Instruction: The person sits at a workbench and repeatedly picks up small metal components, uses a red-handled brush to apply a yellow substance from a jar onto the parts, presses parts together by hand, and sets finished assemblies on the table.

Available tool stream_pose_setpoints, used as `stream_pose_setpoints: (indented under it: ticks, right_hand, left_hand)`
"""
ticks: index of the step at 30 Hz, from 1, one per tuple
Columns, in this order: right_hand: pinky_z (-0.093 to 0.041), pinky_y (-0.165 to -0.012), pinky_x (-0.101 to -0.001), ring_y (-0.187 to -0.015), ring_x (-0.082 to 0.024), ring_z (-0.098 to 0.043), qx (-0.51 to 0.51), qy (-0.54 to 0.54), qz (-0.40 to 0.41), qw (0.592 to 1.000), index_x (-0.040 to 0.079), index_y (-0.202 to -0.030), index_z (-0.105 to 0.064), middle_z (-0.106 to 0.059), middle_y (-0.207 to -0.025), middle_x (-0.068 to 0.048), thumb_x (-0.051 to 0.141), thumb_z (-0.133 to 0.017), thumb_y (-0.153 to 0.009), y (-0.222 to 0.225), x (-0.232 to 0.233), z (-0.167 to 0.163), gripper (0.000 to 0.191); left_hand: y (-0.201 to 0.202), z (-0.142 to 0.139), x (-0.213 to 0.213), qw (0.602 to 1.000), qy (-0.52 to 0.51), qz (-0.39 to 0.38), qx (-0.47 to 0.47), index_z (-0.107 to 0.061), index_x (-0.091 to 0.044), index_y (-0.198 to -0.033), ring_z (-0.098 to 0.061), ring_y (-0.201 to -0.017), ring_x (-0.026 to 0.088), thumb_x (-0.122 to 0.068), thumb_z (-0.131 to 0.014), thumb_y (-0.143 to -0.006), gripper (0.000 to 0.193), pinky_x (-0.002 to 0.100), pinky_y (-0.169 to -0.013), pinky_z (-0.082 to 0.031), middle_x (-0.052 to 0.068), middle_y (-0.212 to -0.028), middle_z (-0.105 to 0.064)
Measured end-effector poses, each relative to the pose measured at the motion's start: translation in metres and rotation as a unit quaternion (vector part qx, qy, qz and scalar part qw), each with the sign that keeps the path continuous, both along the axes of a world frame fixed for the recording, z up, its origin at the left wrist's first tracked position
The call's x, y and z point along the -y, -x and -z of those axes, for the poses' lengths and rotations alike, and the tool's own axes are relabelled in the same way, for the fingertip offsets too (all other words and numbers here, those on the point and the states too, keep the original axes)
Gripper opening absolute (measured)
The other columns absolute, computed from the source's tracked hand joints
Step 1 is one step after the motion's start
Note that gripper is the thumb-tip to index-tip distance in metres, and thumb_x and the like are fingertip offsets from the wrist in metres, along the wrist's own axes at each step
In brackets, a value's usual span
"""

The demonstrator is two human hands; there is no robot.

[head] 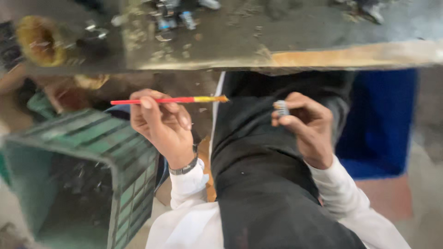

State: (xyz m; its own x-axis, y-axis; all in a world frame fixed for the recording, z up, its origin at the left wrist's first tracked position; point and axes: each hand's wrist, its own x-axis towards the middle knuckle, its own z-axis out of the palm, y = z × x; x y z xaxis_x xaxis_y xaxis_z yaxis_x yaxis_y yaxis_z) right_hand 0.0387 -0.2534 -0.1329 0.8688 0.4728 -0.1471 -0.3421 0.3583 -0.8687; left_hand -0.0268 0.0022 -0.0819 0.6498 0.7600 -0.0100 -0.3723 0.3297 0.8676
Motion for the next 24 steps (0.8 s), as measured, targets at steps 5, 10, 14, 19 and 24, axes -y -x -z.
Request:
stream_pose_setpoints:
  ticks: [5,10,14,19,24]
  right_hand:
    - [-0.057,-0.093,-0.0381,-0.1,-0.022,-0.067,0.009,-0.006,0.062,0.998,-0.003,-0.121,-0.066,-0.065,-0.116,-0.013,0.004,-0.068,-0.105,-0.003,0.006,0.003,0.018]
    - [-0.054,-0.102,-0.0357,-0.106,-0.024,-0.069,0.025,0.049,0.075,0.996,-0.007,-0.123,-0.064,-0.068,-0.117,-0.015,0.007,-0.066,-0.112,-0.013,0.03,0.013,0.017]
    - [-0.053,-0.104,-0.0345,-0.108,-0.023,-0.068,0.052,0.117,0.127,0.984,-0.008,-0.127,-0.063,-0.068,-0.119,-0.013,0.007,-0.067,-0.115,-0.015,0.073,0.026,0.02]
    - [-0.055,-0.099,-0.037,-0.105,-0.022,-0.068,0.103,0.353,0.219,0.904,-0.01,-0.127,-0.063,-0.071,-0.116,-0.017,0.004,-0.065,-0.113,-0.026,0.136,0.065,0.019]
    - [-0.048,-0.113,-0.0406,-0.121,-0.032,-0.064,0.279,0.554,0.189,0.761,-0.011,-0.127,-0.064,-0.067,-0.125,-0.023,-0.003,-0.074,-0.101,-0.042,0.152,0.097,0.028]
  left_hand:
    - [0.023,-0.021,-0.085,0.957,-0.173,-0.231,0.015,-0.057,-0.002,-0.108,-0.049,-0.058,0.013,-0.026,-0.063,-0.112,0.025,0.026,-0.039,-0.034,0.009,-0.083,-0.057]
    - [0.018,-0.038,-0.179,0.868,-0.349,-0.354,-0.009,-0.061,0.002,-0.116,-0.055,-0.048,0.016,-0.026,-0.067,-0.11,0.029,0.029,-0.038,-0.038,0.016,-0.085,-0.066]
    - [0.008,-0.03,-0.179,0.872,-0.384,-0.242,-0.181,-0.036,-0.006,-0.142,-0.061,-0.061,0.006,-0.025,-0.064,-0.106,0.05,0.021,-0.044,-0.044,0.007,-0.099,-0.069]
    - [0.002,0.005,-0.097,0.925,-0.278,-0.247,-0.081,-0.051,-0.01,-0.132,-0.054,-0.064,0.006,-0.016,-0.063,-0.107,0.028,0.022,-0.047,-0.042,0.005,-0.11,-0.059]
    - [-0.039,0.019,-0.053,0.826,-0.517,-0.05,-0.221,-0.073,-0.012,-0.111,-0.066,-0.079,0.011,-0.012,-0.073,-0.102,0.008,0.024,-0.06,-0.052,0.001,-0.107,-0.068]
